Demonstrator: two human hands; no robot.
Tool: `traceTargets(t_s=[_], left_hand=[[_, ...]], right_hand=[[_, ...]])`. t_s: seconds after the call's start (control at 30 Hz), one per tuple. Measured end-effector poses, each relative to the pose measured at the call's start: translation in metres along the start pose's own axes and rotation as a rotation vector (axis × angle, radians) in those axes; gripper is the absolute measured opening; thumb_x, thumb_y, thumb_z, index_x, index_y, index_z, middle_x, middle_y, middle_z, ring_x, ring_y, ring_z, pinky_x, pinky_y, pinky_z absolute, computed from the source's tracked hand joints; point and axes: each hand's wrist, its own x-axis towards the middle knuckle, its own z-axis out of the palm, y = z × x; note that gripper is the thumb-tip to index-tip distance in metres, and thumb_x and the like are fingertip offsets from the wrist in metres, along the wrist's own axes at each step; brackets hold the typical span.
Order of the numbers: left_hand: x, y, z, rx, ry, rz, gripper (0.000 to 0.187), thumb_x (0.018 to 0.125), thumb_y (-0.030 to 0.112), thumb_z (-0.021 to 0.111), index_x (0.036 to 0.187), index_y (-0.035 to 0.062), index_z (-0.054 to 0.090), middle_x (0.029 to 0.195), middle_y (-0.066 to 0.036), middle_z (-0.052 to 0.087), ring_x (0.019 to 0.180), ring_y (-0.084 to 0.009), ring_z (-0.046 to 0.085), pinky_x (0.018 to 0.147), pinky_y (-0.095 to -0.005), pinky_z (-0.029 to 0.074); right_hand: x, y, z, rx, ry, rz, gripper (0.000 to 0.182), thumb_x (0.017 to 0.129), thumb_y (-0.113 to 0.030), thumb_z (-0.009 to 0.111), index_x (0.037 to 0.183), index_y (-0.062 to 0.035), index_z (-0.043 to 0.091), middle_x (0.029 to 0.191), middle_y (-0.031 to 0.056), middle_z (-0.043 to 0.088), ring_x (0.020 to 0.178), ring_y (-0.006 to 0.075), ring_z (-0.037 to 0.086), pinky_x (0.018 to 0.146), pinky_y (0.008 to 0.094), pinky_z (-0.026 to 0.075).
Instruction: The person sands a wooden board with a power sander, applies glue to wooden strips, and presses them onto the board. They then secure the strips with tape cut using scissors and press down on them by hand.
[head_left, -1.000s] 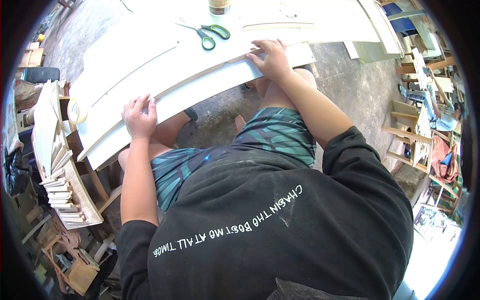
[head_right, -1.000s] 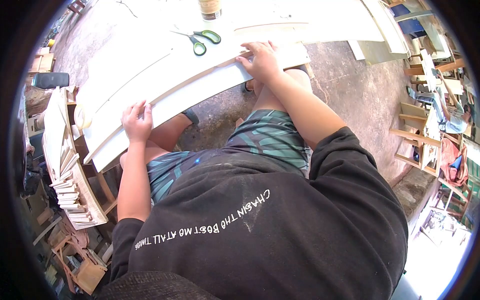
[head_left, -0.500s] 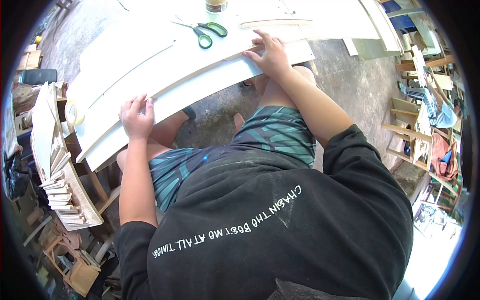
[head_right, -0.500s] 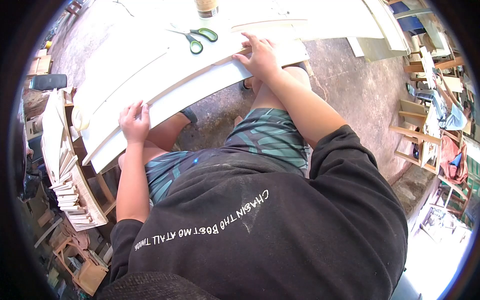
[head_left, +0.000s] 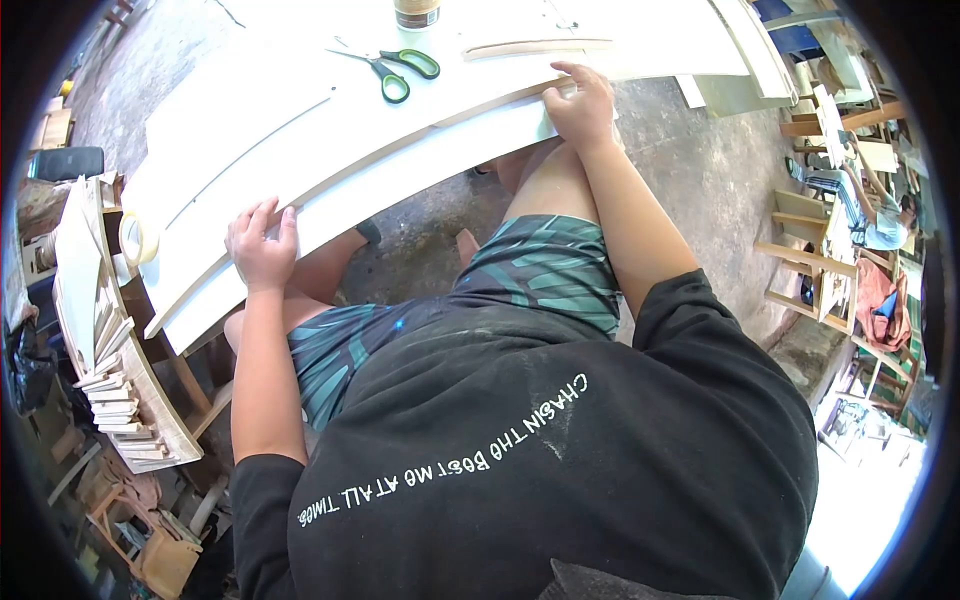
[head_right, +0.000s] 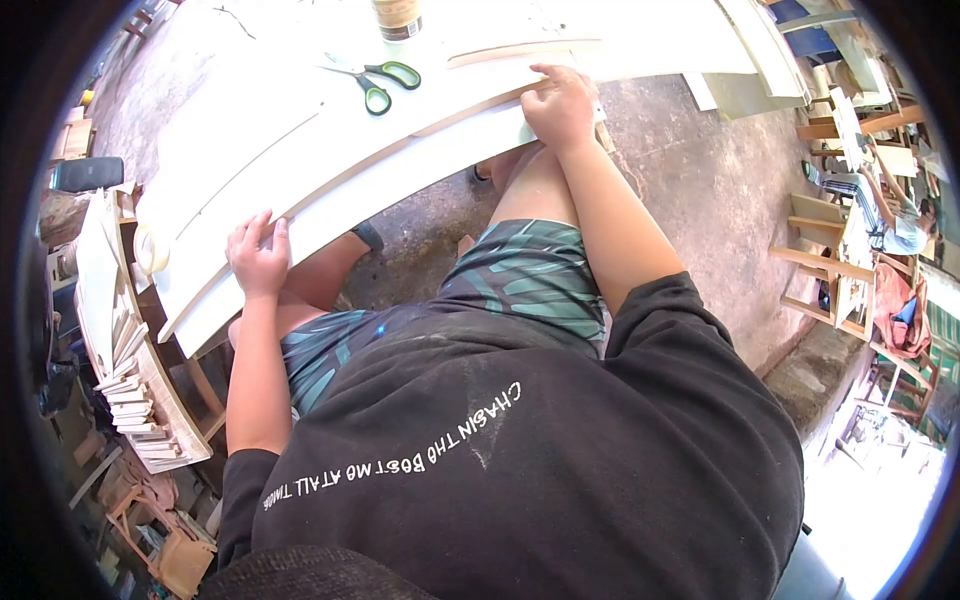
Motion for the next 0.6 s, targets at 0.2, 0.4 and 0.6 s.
traceTargets(t_s=[0.2, 0.4, 0.6], left_hand=[[0.001, 0.003, -0.004, 0.002, -0.009, 0.007, 0.027, 0.084, 0.030, 0.081, 0.108, 0.0165, 0.081, 0.109, -0.005, 0.074, 0.105, -0.0266, 0.067, 0.098, -0.0429, 0.048], [0.002, 0.006, -0.006, 0.039, 0.005, 0.023, 0.028, 0.084, 0.031, 0.083, 0.108, 0.0159, 0.080, 0.108, -0.006, 0.075, 0.103, -0.0287, 0.068, 0.095, -0.0434, 0.050], [0.003, 0.006, -0.006, 0.032, -0.007, 0.014, 0.028, 0.084, 0.031, 0.083, 0.107, 0.0159, 0.081, 0.109, -0.006, 0.075, 0.105, -0.0286, 0.068, 0.096, -0.0435, 0.050]], right_hand=[[0.001, -0.003, 0.013, -0.012, -0.041, -0.079, 0.034, 0.077, -0.019, 0.071, 0.110, -0.0148, 0.078, 0.119, 0.0082, 0.075, 0.124, 0.0320, 0.061, 0.113, 0.0443, 0.042], [0.000, -0.003, 0.014, -0.012, -0.057, -0.076, 0.033, 0.078, -0.019, 0.071, 0.110, -0.0160, 0.079, 0.121, 0.0078, 0.075, 0.127, 0.0310, 0.060, 0.114, 0.0445, 0.041], [-0.003, -0.003, 0.014, -0.067, -0.144, -0.059, 0.035, 0.081, -0.028, 0.077, 0.115, -0.0195, 0.080, 0.131, 0.0063, 0.072, 0.136, 0.0294, 0.054, 0.119, 0.0456, 0.035]])
